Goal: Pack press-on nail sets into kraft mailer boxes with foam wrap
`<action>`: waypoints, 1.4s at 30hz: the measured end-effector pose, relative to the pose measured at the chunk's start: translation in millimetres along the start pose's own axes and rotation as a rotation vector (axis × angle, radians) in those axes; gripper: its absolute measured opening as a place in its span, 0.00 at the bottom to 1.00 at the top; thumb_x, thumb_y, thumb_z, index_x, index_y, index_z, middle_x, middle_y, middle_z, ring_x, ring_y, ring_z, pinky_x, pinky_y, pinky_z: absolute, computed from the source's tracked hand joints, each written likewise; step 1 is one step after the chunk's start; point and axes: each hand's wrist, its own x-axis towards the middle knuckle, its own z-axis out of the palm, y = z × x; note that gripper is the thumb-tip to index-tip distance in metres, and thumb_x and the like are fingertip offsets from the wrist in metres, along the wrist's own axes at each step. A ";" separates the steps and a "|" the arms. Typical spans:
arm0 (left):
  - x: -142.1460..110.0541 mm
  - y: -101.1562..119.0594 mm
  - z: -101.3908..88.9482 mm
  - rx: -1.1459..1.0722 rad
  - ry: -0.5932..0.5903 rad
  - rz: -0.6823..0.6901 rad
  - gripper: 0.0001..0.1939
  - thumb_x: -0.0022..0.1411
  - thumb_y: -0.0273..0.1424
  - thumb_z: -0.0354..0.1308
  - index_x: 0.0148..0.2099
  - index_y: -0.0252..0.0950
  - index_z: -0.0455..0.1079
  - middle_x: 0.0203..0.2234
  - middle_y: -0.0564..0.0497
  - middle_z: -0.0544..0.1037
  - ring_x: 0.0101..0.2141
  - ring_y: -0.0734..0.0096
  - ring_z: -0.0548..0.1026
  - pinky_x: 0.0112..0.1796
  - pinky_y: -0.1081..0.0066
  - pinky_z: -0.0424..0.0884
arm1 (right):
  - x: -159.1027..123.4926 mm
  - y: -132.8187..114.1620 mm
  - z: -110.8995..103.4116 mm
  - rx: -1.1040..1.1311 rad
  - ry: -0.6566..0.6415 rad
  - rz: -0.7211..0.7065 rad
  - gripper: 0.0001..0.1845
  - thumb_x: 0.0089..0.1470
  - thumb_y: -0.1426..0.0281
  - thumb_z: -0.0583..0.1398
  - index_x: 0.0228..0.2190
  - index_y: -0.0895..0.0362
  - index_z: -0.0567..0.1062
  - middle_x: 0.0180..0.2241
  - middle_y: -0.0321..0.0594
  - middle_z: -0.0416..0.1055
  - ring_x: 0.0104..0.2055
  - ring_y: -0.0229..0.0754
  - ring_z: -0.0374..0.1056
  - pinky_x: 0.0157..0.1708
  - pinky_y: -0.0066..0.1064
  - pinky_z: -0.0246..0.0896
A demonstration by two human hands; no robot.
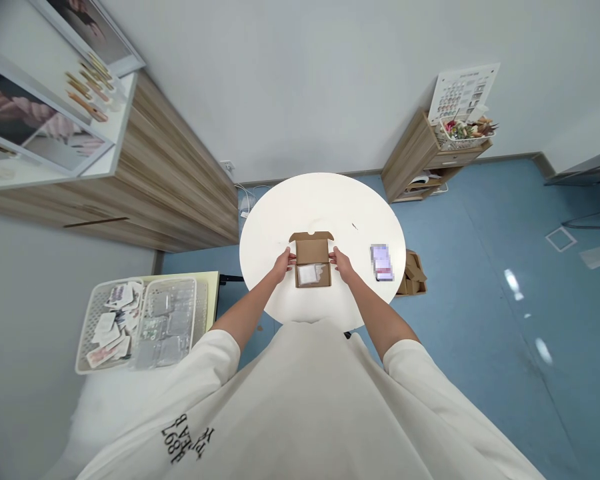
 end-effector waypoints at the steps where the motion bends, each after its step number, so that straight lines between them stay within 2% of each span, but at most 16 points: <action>1: 0.5 1.1 -1.9 -0.012 -0.002 -0.010 0.28 0.69 0.57 0.40 0.41 0.38 0.67 0.53 0.41 0.76 0.49 0.59 0.75 0.44 0.63 0.68 | -0.2 -1.4 -1.1 0.033 -0.014 0.009 0.30 0.61 0.43 0.49 0.38 0.53 0.76 0.54 0.42 0.74 0.52 0.47 0.70 0.44 0.35 0.65; 6: -1.8 5.9 -12.5 -0.027 -0.055 0.018 0.38 0.65 0.64 0.33 0.53 0.41 0.67 0.54 0.41 0.76 0.50 0.56 0.76 0.44 0.61 0.69 | -5.0 -9.1 -7.1 0.075 -0.104 0.007 0.36 0.62 0.39 0.42 0.49 0.50 0.74 0.57 0.43 0.72 0.51 0.47 0.72 0.46 0.37 0.67; 9: -4.1 7.1 -17.3 -0.018 -0.124 0.055 0.43 0.63 0.66 0.30 0.55 0.42 0.69 0.57 0.43 0.74 0.54 0.55 0.74 0.45 0.62 0.69 | -8.6 -12.4 -9.6 0.030 -0.184 -0.011 0.40 0.62 0.38 0.40 0.55 0.48 0.72 0.60 0.41 0.69 0.54 0.48 0.71 0.50 0.39 0.67; 11: -5.8 5.9 -19.1 -0.049 -0.146 0.071 0.41 0.64 0.66 0.32 0.52 0.42 0.71 0.57 0.44 0.74 0.55 0.56 0.73 0.47 0.62 0.70 | -10.7 -13.0 -9.9 0.000 -0.225 -0.019 0.40 0.62 0.38 0.41 0.57 0.47 0.72 0.62 0.40 0.67 0.56 0.49 0.69 0.52 0.39 0.66; 13: -8.6 2.3 -19.8 -0.058 -0.145 0.092 0.36 0.65 0.64 0.38 0.49 0.41 0.72 0.56 0.45 0.74 0.55 0.57 0.73 0.49 0.62 0.70 | -13.6 -11.1 -9.0 -0.038 -0.240 -0.031 0.38 0.62 0.39 0.43 0.58 0.47 0.71 0.63 0.40 0.65 0.59 0.50 0.67 0.55 0.40 0.65; 17: -20.7 -13.2 -19.0 0.072 -0.048 0.240 0.21 0.62 0.52 0.58 0.46 0.41 0.73 0.52 0.45 0.76 0.53 0.57 0.73 0.51 0.62 0.70 | -24.3 3.3 -5.6 -0.207 -0.182 -0.146 0.34 0.60 0.42 0.53 0.58 0.47 0.71 0.64 0.40 0.64 0.64 0.51 0.61 0.60 0.43 0.61; 19: -28.9 -22.6 -17.5 0.106 0.025 0.326 0.19 0.61 0.47 0.62 0.48 0.40 0.73 0.53 0.44 0.76 0.52 0.58 0.74 0.52 0.62 0.70 | -31.3 13.9 -3.6 -0.289 -0.148 -0.229 0.33 0.57 0.45 0.58 0.58 0.47 0.71 0.63 0.41 0.64 0.64 0.51 0.60 0.62 0.44 0.58; 22: -39.3 -32.1 -14.1 0.131 0.095 0.369 0.18 0.62 0.44 0.61 0.50 0.40 0.73 0.52 0.44 0.76 0.49 0.59 0.76 0.51 0.61 0.70 | -40.1 25.5 0.4 -0.320 -0.115 -0.268 0.32 0.56 0.48 0.61 0.57 0.48 0.71 0.61 0.43 0.67 0.62 0.50 0.62 0.62 0.44 0.59; 26: -45.1 -34.1 -10.1 0.203 0.052 0.386 0.14 0.68 0.41 0.55 0.48 0.41 0.75 0.49 0.46 0.78 0.49 0.59 0.76 0.52 0.61 0.70 | -46.5 26.0 8.4 -0.286 -0.079 -0.260 0.28 0.58 0.52 0.60 0.56 0.49 0.72 0.59 0.43 0.69 0.60 0.49 0.65 0.59 0.42 0.62; 30: -47.8 -39.7 -8.9 0.302 0.039 0.380 0.14 0.67 0.37 0.55 0.52 0.40 0.74 0.53 0.45 0.75 0.53 0.59 0.73 0.53 0.61 0.70 | -50.5 26.7 15.2 -0.369 -0.061 -0.275 0.23 0.60 0.55 0.59 0.53 0.48 0.73 0.58 0.41 0.70 0.58 0.48 0.66 0.57 0.40 0.63; 33: -54.0 -53.8 -9.1 0.464 0.054 0.497 0.13 0.65 0.31 0.57 0.51 0.40 0.74 0.55 0.44 0.72 0.56 0.58 0.70 0.54 0.60 0.70 | -54.1 37.9 16.9 -0.511 -0.039 -0.357 0.20 0.60 0.57 0.58 0.51 0.49 0.75 0.61 0.42 0.65 0.62 0.48 0.61 0.58 0.40 0.62; 36: -62.5 -73.7 -9.6 0.619 0.081 0.604 0.12 0.66 0.30 0.55 0.50 0.41 0.75 0.57 0.44 0.69 0.59 0.56 0.67 0.59 0.57 0.65 | -58.5 56.2 16.0 -0.676 -0.019 -0.434 0.18 0.61 0.59 0.57 0.50 0.51 0.75 0.66 0.43 0.57 0.67 0.49 0.54 0.61 0.41 0.57; 39: -68.9 -93.7 -10.9 0.744 0.082 0.606 0.16 0.67 0.30 0.53 0.54 0.43 0.74 0.61 0.44 0.66 0.62 0.52 0.64 0.61 0.52 0.61 | -62.8 76.2 14.3 -0.807 0.001 -0.444 0.19 0.62 0.61 0.56 0.52 0.51 0.75 0.69 0.43 0.53 0.67 0.51 0.53 0.64 0.45 0.52; 42: -72.2 -107.0 -12.9 0.836 0.039 0.562 0.21 0.66 0.29 0.54 0.60 0.42 0.71 0.64 0.42 0.63 0.64 0.48 0.61 0.60 0.49 0.60 | -65.9 90.8 13.6 -0.871 -0.006 -0.424 0.22 0.62 0.63 0.56 0.56 0.51 0.73 0.69 0.45 0.53 0.67 0.54 0.53 0.65 0.47 0.50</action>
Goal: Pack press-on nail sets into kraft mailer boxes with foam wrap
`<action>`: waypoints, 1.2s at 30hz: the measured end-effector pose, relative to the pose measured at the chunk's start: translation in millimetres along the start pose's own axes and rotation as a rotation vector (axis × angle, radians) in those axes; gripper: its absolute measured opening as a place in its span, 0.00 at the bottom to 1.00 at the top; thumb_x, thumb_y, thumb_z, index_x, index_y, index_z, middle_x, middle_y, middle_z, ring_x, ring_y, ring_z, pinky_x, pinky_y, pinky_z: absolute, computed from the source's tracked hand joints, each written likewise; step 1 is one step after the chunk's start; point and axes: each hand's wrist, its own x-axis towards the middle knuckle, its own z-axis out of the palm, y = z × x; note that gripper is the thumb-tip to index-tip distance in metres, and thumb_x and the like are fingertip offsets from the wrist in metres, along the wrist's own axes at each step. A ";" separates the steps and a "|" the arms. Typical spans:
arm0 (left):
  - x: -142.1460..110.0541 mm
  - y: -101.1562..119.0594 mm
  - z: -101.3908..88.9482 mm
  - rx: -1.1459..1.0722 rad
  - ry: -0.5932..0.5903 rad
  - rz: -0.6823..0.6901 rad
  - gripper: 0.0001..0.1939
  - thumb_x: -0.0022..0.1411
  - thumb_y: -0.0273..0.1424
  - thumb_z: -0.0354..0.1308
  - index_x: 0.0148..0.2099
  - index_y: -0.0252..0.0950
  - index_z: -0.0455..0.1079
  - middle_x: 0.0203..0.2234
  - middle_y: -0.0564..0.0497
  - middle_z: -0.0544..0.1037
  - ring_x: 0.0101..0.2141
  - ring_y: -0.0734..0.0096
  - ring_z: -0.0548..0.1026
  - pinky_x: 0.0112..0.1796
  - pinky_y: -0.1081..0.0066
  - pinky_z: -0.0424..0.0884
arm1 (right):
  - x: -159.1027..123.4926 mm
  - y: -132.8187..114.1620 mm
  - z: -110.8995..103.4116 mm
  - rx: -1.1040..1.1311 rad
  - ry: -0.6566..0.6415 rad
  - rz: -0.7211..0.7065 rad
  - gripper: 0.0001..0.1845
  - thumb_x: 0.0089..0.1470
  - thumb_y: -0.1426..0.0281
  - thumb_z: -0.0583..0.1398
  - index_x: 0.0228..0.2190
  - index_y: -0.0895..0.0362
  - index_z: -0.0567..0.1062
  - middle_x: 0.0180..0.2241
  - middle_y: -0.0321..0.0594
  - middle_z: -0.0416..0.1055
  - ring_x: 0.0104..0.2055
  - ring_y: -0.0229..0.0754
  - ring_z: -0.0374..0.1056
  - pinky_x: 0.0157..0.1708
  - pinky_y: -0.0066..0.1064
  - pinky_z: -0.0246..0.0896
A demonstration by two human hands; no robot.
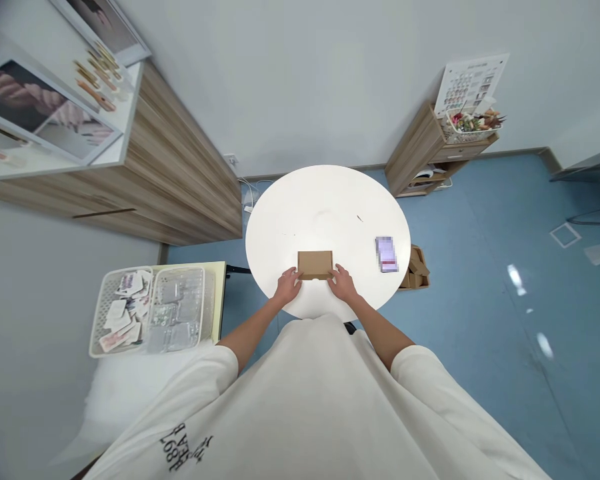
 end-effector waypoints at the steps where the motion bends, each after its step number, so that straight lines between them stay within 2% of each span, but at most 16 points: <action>1: -1.7 -1.1 0.8 0.012 -0.021 -0.006 0.23 0.65 0.29 0.54 0.61 0.43 0.70 0.65 0.41 0.63 0.64 0.48 0.60 0.61 0.49 0.59 | -1.5 1.0 2.0 -0.011 -0.006 0.005 0.23 0.61 0.63 0.57 0.57 0.51 0.72 0.69 0.45 0.53 0.68 0.54 0.53 0.65 0.47 0.50; 8: -2.9 8.5 -6.4 0.029 -0.104 -0.046 0.28 0.62 0.29 0.55 0.64 0.46 0.65 0.65 0.45 0.65 0.65 0.50 0.59 0.61 0.49 0.56 | -1.6 -9.5 2.9 -0.049 -0.017 0.018 0.26 0.59 0.65 0.58 0.58 0.49 0.71 0.65 0.42 0.61 0.66 0.56 0.56 0.63 0.50 0.51; 12: -5.7 15.0 -12.3 -0.053 -0.057 -0.054 0.33 0.59 0.30 0.59 0.67 0.44 0.60 0.61 0.43 0.69 0.63 0.48 0.62 0.61 0.50 0.56 | -3.7 -18.1 -1.1 -0.018 0.030 0.040 0.30 0.57 0.63 0.59 0.61 0.50 0.68 0.61 0.45 0.66 0.63 0.57 0.58 0.62 0.50 0.51; 18: -6.3 21.6 -25.2 -0.153 0.059 -0.036 0.40 0.57 0.31 0.61 0.70 0.45 0.53 0.60 0.43 0.69 0.60 0.51 0.65 0.59 0.54 0.59 | -9.3 -33.7 -16.1 0.043 0.126 0.034 0.37 0.52 0.68 0.59 0.64 0.47 0.63 0.59 0.41 0.68 0.60 0.54 0.62 0.61 0.47 0.52; 21: -1.5 23.4 -29.1 -0.196 0.109 -0.027 0.38 0.59 0.31 0.59 0.70 0.42 0.54 0.59 0.41 0.69 0.60 0.52 0.66 0.59 0.55 0.59 | -6.9 -40.2 -21.7 0.061 0.154 0.020 0.37 0.53 0.68 0.58 0.65 0.49 0.62 0.59 0.42 0.68 0.60 0.53 0.62 0.61 0.46 0.52; 24: 6.0 24.6 -31.1 -0.243 0.138 -0.052 0.32 0.63 0.30 0.56 0.68 0.41 0.57 0.59 0.41 0.70 0.60 0.53 0.66 0.59 0.56 0.60 | 0.0 -44.4 -23.5 0.104 0.172 0.048 0.32 0.56 0.67 0.56 0.63 0.51 0.64 0.57 0.43 0.70 0.59 0.52 0.63 0.61 0.46 0.53; 30: 26.9 27.7 -37.0 -0.237 0.186 -0.133 0.19 0.65 0.31 0.56 0.57 0.43 0.69 0.52 0.44 0.76 0.57 0.51 0.69 0.58 0.53 0.60 | 17.0 -46.3 -22.6 0.129 0.221 0.113 0.26 0.57 0.71 0.57 0.58 0.51 0.70 0.51 0.44 0.74 0.54 0.51 0.67 0.60 0.45 0.55; 33: 35.5 27.2 -39.2 -0.163 0.191 -0.155 0.15 0.64 0.29 0.56 0.52 0.42 0.72 0.50 0.44 0.76 0.55 0.50 0.70 0.57 0.53 0.61 | 22.1 -43.6 -20.6 0.192 0.251 0.118 0.26 0.56 0.72 0.57 0.56 0.52 0.71 0.54 0.44 0.71 0.50 0.47 0.69 0.57 0.41 0.60; 36: 39.3 25.3 -39.0 -0.145 0.184 -0.128 0.14 0.63 0.26 0.56 0.51 0.41 0.72 0.49 0.44 0.73 0.49 0.56 0.73 0.54 0.57 0.65 | 23.9 -40.4 -17.3 0.192 0.281 0.110 0.25 0.57 0.71 0.56 0.56 0.54 0.71 0.55 0.47 0.68 0.47 0.46 0.70 0.54 0.39 0.63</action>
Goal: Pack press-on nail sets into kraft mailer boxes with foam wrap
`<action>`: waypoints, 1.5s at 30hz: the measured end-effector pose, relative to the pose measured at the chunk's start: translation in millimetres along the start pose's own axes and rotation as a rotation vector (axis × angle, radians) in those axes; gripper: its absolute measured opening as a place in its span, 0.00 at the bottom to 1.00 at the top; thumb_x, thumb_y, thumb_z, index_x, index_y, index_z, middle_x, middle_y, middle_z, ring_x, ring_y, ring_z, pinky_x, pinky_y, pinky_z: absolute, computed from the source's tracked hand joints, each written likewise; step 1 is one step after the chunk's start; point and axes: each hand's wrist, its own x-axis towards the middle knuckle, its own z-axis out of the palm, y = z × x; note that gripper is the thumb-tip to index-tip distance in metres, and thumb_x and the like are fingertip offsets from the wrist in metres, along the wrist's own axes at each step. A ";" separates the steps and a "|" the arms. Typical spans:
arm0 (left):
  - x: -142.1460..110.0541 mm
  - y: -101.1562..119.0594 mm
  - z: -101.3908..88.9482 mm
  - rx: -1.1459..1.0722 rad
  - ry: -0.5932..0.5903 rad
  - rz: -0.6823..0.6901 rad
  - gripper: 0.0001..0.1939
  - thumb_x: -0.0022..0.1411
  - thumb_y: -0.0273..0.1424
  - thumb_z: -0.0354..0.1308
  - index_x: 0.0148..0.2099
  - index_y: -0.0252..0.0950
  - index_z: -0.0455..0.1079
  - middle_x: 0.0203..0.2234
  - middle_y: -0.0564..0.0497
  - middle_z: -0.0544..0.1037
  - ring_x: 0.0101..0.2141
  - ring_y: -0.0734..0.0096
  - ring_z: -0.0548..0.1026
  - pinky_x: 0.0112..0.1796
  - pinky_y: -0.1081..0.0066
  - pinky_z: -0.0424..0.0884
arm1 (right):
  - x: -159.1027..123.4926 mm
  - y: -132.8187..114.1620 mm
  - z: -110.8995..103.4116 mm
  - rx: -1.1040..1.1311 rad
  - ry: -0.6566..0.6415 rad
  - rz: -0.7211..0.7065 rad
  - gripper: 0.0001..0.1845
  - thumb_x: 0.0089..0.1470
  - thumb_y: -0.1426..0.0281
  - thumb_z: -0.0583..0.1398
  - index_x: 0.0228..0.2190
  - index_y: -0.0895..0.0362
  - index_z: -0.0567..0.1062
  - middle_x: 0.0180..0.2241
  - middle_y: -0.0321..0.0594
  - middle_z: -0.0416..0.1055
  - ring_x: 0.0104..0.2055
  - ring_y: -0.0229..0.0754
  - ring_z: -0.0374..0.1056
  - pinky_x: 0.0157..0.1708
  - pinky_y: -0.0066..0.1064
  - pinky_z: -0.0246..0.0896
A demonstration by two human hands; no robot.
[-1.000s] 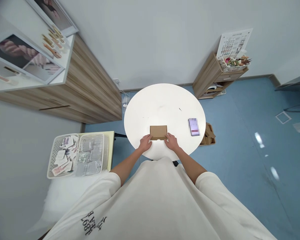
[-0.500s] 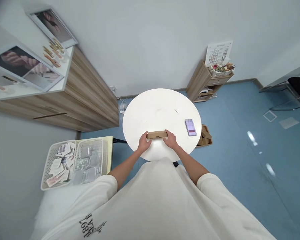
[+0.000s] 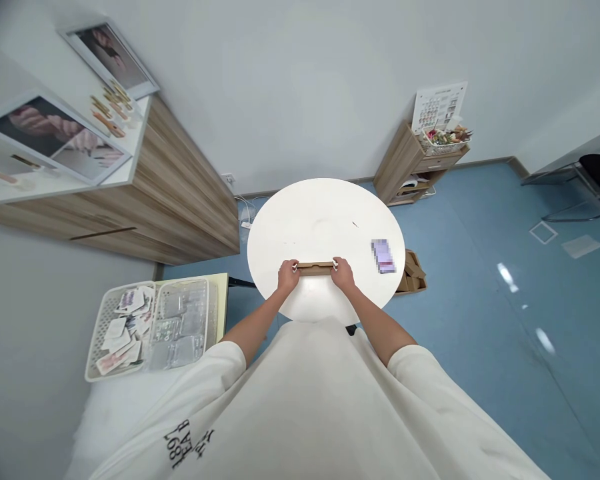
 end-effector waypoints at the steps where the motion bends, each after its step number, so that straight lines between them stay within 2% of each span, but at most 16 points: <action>1: 0.2 -0.6 0.4 -0.009 -0.005 0.014 0.15 0.63 0.26 0.56 0.51 0.41 0.72 0.48 0.44 0.73 0.48 0.58 0.74 0.53 0.59 0.66 | -0.1 0.9 1.0 -0.008 0.003 -0.006 0.25 0.57 0.71 0.56 0.56 0.55 0.71 0.54 0.47 0.69 0.46 0.46 0.70 0.53 0.39 0.64; 5: -0.8 -0.9 1.1 -0.024 -0.022 0.061 0.15 0.65 0.24 0.54 0.53 0.40 0.71 0.48 0.44 0.72 0.45 0.60 0.75 0.51 0.61 0.67 | -1.4 2.0 4.2 -0.065 0.005 -0.055 0.24 0.58 0.71 0.54 0.56 0.55 0.71 0.50 0.47 0.69 0.47 0.47 0.69 0.54 0.40 0.62; 11: 1.1 1.7 -3.0 0.126 -0.022 0.092 0.13 0.65 0.26 0.55 0.51 0.40 0.72 0.45 0.43 0.73 0.50 0.51 0.72 0.54 0.55 0.64 | -1.2 2.0 5.1 -0.226 -0.022 -0.102 0.25 0.60 0.72 0.52 0.59 0.53 0.68 0.50 0.47 0.70 0.51 0.50 0.67 0.55 0.41 0.60; 18: 3.8 -4.4 2.8 0.034 -0.010 0.120 0.15 0.64 0.22 0.53 0.50 0.40 0.71 0.46 0.45 0.70 0.41 0.61 0.74 0.47 0.62 0.70 | -1.0 5.3 7.5 -0.258 -0.018 -0.119 0.25 0.62 0.72 0.52 0.60 0.55 0.66 0.50 0.48 0.70 0.49 0.50 0.68 0.52 0.40 0.62; 23: 1.1 -10.2 4.2 -0.022 0.006 0.186 0.15 0.65 0.21 0.54 0.51 0.39 0.70 0.46 0.46 0.69 0.37 0.66 0.75 0.44 0.63 0.72 | -3.3 8.1 8.8 -0.320 0.002 -0.197 0.24 0.64 0.72 0.50 0.60 0.59 0.65 0.49 0.50 0.70 0.47 0.50 0.68 0.49 0.39 0.64; 30: -7.0 -12.9 1.8 -0.034 0.023 0.282 0.19 0.66 0.22 0.52 0.57 0.38 0.68 0.49 0.44 0.69 0.41 0.64 0.76 0.44 0.64 0.73 | -7.5 9.2 11.1 -0.351 0.016 -0.246 0.28 0.66 0.71 0.48 0.65 0.60 0.58 0.48 0.53 0.68 0.47 0.52 0.66 0.48 0.42 0.64; 34: -10.1 -17.8 -1.7 0.009 0.001 0.339 0.21 0.69 0.24 0.49 0.61 0.38 0.66 0.51 0.43 0.70 0.45 0.62 0.75 0.48 0.63 0.73 | -9.4 13.2 10.4 -0.324 0.015 -0.294 0.30 0.66 0.71 0.45 0.68 0.60 0.54 0.47 0.53 0.68 0.48 0.53 0.65 0.48 0.44 0.65; 40: -17.5 -23.4 -6.2 0.184 -0.017 0.400 0.24 0.73 0.29 0.44 0.68 0.40 0.60 0.56 0.40 0.69 0.53 0.56 0.71 0.52 0.59 0.70 | -7.6 20.8 8.7 -0.333 -0.018 -0.340 0.32 0.67 0.70 0.44 0.69 0.58 0.51 0.46 0.53 0.68 0.48 0.54 0.65 0.48 0.46 0.66; 45: -23.3 -24.0 -9.3 0.316 -0.050 0.433 0.27 0.73 0.32 0.45 0.71 0.39 0.54 0.58 0.38 0.69 0.55 0.52 0.70 0.52 0.56 0.69 | -9.5 23.8 8.7 -0.356 -0.010 -0.415 0.33 0.67 0.69 0.44 0.71 0.58 0.46 0.50 0.54 0.68 0.51 0.55 0.64 0.50 0.48 0.65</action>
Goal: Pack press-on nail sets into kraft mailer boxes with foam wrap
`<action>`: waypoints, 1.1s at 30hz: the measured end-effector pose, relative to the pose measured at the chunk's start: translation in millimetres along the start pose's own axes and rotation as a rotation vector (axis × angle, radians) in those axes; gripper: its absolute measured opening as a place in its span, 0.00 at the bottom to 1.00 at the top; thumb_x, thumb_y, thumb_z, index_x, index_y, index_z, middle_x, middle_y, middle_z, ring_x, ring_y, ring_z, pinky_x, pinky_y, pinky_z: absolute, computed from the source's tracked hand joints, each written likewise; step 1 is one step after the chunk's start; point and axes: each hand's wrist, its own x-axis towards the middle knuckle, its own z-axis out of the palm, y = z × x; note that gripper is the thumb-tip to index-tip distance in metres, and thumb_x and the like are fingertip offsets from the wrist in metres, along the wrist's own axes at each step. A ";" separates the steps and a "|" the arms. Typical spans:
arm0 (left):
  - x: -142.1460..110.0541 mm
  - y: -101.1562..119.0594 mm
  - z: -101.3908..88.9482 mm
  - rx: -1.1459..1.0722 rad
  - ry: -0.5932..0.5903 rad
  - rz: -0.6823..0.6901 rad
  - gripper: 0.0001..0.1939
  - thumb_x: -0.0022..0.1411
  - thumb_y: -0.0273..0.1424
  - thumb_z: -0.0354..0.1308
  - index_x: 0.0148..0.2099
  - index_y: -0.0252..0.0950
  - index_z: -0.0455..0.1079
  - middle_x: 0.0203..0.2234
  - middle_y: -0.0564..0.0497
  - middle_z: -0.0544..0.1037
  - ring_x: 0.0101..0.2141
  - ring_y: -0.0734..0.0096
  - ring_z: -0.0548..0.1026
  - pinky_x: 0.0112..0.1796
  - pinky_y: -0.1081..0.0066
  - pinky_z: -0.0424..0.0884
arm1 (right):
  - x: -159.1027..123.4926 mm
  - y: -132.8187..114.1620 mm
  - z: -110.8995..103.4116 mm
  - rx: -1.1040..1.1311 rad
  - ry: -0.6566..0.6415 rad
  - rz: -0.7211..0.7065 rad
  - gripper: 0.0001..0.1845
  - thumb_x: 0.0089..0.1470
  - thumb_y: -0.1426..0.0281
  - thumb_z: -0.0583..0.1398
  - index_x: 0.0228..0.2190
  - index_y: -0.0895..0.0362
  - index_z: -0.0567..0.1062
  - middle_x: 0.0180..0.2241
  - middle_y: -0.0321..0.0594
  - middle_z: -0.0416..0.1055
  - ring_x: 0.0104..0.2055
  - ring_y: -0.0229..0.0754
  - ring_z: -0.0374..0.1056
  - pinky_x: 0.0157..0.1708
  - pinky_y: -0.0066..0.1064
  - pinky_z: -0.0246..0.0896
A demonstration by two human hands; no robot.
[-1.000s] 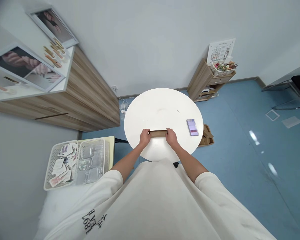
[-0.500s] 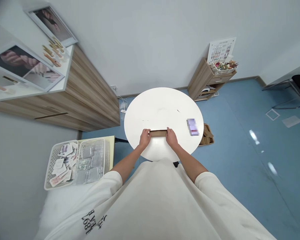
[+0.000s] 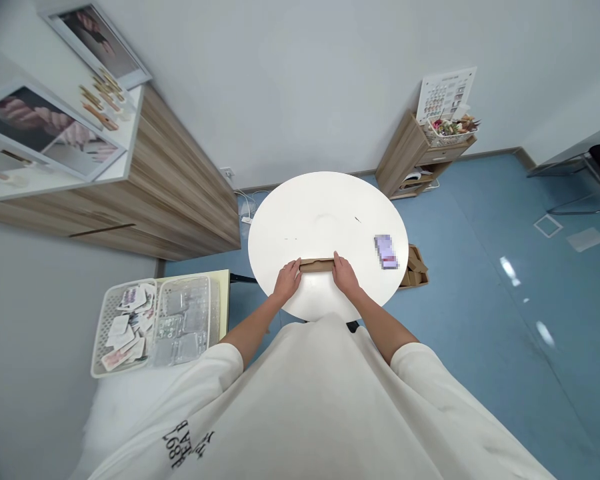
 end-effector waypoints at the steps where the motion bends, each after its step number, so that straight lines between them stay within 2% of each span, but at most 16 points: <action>1: -0.7 0.1 -0.2 0.006 -0.003 0.001 0.27 0.73 0.32 0.45 0.72 0.38 0.53 0.58 0.38 0.69 0.55 0.52 0.70 0.51 0.55 0.68 | -0.8 0.5 0.2 0.000 0.000 -0.009 0.33 0.67 0.69 0.44 0.71 0.58 0.45 0.51 0.54 0.68 0.51 0.55 0.64 0.51 0.48 0.65; 6: 0.1 -1.2 1.2 -0.026 0.011 -0.004 0.27 0.73 0.32 0.43 0.71 0.39 0.52 0.58 0.39 0.70 0.55 0.53 0.70 0.51 0.56 0.68 | -3.3 6.3 -1.3 0.023 -0.052 -0.004 0.35 0.67 0.70 0.44 0.72 0.53 0.41 0.54 0.52 0.68 0.51 0.53 0.66 0.48 0.46 0.67; 12: 4.6 -2.8 2.5 -0.007 0.011 0.012 0.24 0.73 0.29 0.42 0.69 0.37 0.56 0.54 0.39 0.73 0.53 0.54 0.72 0.50 0.56 0.69 | -0.5 7.1 -5.8 0.008 -0.099 -0.012 0.35 0.66 0.70 0.46 0.71 0.53 0.43 0.53 0.51 0.69 0.50 0.52 0.68 0.46 0.44 0.67; 17: 4.7 -2.2 3.3 0.015 0.017 0.002 0.24 0.73 0.29 0.42 0.68 0.37 0.58 0.51 0.40 0.74 0.49 0.55 0.74 0.48 0.57 0.70 | 5.9 -4.4 -7.6 -0.056 -0.050 0.055 0.32 0.65 0.73 0.47 0.69 0.58 0.52 0.48 0.54 0.68 0.49 0.53 0.66 0.47 0.44 0.66; 21: 6.2 -1.3 1.1 0.008 0.012 -0.006 0.23 0.73 0.28 0.43 0.67 0.37 0.58 0.51 0.40 0.74 0.48 0.55 0.74 0.48 0.57 0.70 | 9.6 -7.1 -9.6 -0.028 -0.067 0.084 0.28 0.65 0.74 0.48 0.65 0.60 0.59 0.46 0.53 0.69 0.46 0.52 0.67 0.48 0.42 0.65; 28: 7.4 -0.4 -5.5 -0.017 -0.010 -0.033 0.23 0.73 0.29 0.42 0.67 0.38 0.59 0.51 0.40 0.74 0.48 0.54 0.74 0.48 0.56 0.69 | 12.5 -6.1 -12.1 0.062 -0.042 0.118 0.25 0.63 0.72 0.50 0.60 0.54 0.66 0.46 0.47 0.72 0.46 0.49 0.69 0.48 0.41 0.65; 33: 8.0 0.0 -6.6 -0.009 -0.028 -0.039 0.22 0.72 0.28 0.43 0.66 0.38 0.60 0.50 0.40 0.74 0.47 0.54 0.74 0.48 0.57 0.69 | 17.3 -5.7 -12.2 0.113 -0.027 0.156 0.22 0.62 0.72 0.52 0.56 0.55 0.70 0.44 0.45 0.74 0.44 0.47 0.70 0.49 0.40 0.65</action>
